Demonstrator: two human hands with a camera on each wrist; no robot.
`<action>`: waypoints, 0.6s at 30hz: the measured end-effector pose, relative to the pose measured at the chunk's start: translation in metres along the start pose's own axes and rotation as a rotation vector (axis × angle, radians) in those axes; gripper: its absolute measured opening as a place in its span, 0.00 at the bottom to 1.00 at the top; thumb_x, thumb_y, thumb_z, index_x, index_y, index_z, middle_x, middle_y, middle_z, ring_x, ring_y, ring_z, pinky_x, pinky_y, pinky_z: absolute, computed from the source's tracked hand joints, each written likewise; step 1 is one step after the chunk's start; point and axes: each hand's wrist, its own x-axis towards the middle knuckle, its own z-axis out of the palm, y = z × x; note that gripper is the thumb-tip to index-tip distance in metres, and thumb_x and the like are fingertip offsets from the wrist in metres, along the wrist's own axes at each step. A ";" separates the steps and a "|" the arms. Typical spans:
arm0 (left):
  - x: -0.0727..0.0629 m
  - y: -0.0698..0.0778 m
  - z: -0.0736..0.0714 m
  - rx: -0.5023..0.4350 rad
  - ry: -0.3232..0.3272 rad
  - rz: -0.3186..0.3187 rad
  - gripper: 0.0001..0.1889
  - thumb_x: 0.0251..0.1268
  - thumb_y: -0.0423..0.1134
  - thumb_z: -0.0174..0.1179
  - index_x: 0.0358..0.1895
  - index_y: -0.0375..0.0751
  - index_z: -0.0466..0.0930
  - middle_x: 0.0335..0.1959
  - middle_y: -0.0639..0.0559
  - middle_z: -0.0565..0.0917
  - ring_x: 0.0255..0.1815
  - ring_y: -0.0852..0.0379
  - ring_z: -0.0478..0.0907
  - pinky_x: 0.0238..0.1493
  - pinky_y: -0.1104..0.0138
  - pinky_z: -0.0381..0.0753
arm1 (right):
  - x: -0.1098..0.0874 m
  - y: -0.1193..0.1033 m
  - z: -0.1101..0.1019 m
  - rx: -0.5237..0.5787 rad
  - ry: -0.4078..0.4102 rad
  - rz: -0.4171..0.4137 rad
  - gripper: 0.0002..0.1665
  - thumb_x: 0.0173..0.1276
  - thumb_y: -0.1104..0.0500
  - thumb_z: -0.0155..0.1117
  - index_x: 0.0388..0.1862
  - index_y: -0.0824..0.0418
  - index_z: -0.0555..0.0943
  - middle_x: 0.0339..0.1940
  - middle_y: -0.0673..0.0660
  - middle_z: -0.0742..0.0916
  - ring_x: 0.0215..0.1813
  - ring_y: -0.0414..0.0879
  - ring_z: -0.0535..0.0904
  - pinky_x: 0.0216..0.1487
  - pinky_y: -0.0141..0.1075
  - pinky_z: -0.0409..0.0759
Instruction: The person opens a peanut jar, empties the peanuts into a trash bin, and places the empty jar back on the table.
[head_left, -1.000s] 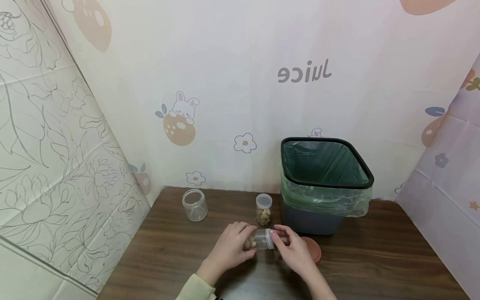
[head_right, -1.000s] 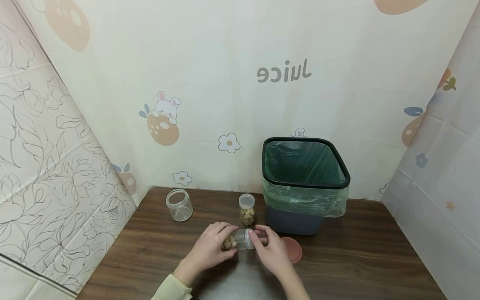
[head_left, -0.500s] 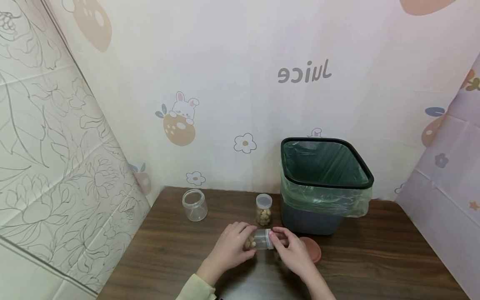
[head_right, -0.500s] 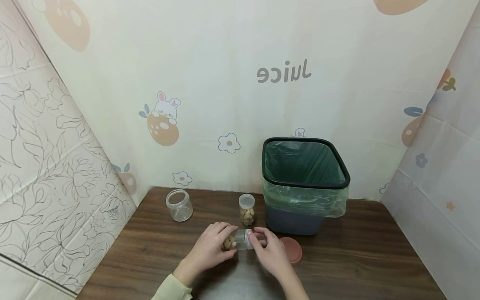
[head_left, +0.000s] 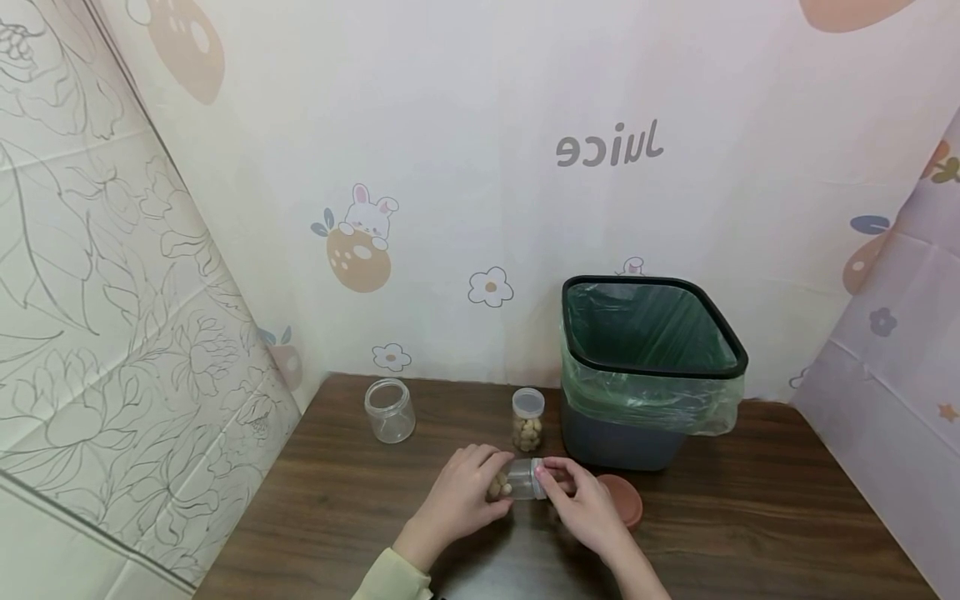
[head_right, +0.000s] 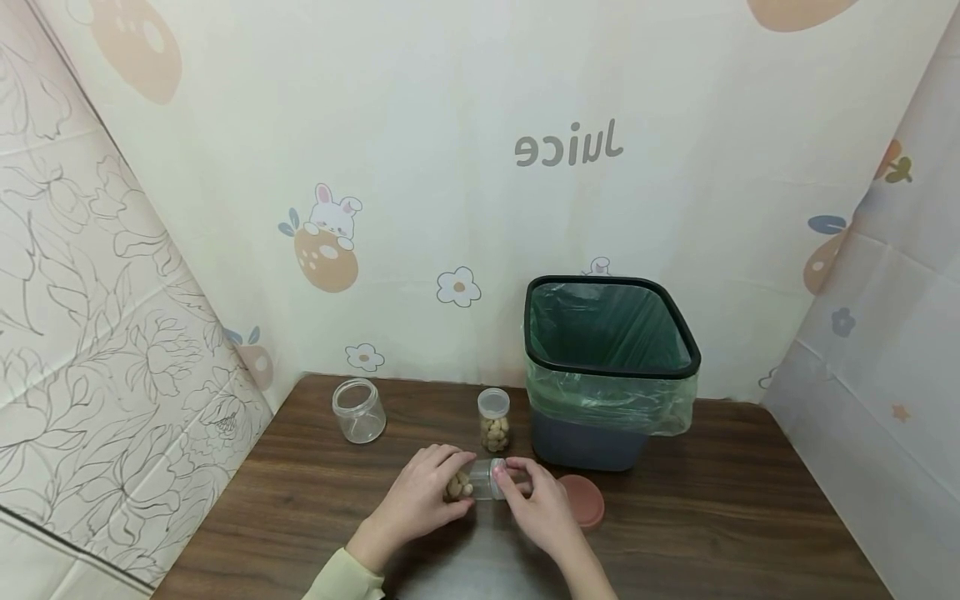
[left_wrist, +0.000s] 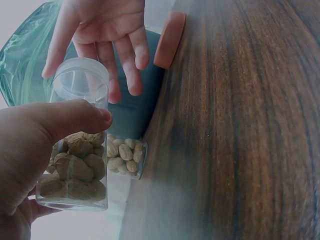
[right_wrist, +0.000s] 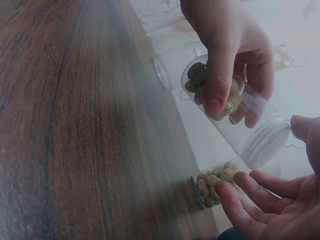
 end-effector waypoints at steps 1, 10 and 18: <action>0.000 0.000 0.000 0.001 0.001 0.001 0.33 0.53 0.50 0.85 0.62 0.46 0.85 0.53 0.55 0.86 0.53 0.55 0.84 0.59 0.56 0.84 | 0.000 0.000 0.000 0.003 -0.003 0.000 0.32 0.81 0.37 0.64 0.67 0.60 0.84 0.55 0.51 0.90 0.51 0.44 0.88 0.48 0.40 0.85; 0.001 0.000 -0.001 -0.001 0.015 0.011 0.33 0.51 0.50 0.86 0.62 0.46 0.85 0.52 0.55 0.86 0.52 0.55 0.84 0.56 0.57 0.84 | 0.001 0.003 0.001 0.053 -0.025 -0.009 0.28 0.81 0.41 0.67 0.66 0.60 0.84 0.56 0.52 0.90 0.51 0.44 0.88 0.44 0.36 0.85; 0.001 0.000 -0.002 0.003 0.002 0.006 0.33 0.52 0.50 0.86 0.62 0.46 0.85 0.53 0.55 0.87 0.52 0.55 0.84 0.57 0.57 0.84 | 0.001 0.004 0.000 0.113 -0.051 -0.028 0.28 0.80 0.44 0.69 0.68 0.61 0.83 0.57 0.54 0.90 0.52 0.46 0.89 0.39 0.35 0.86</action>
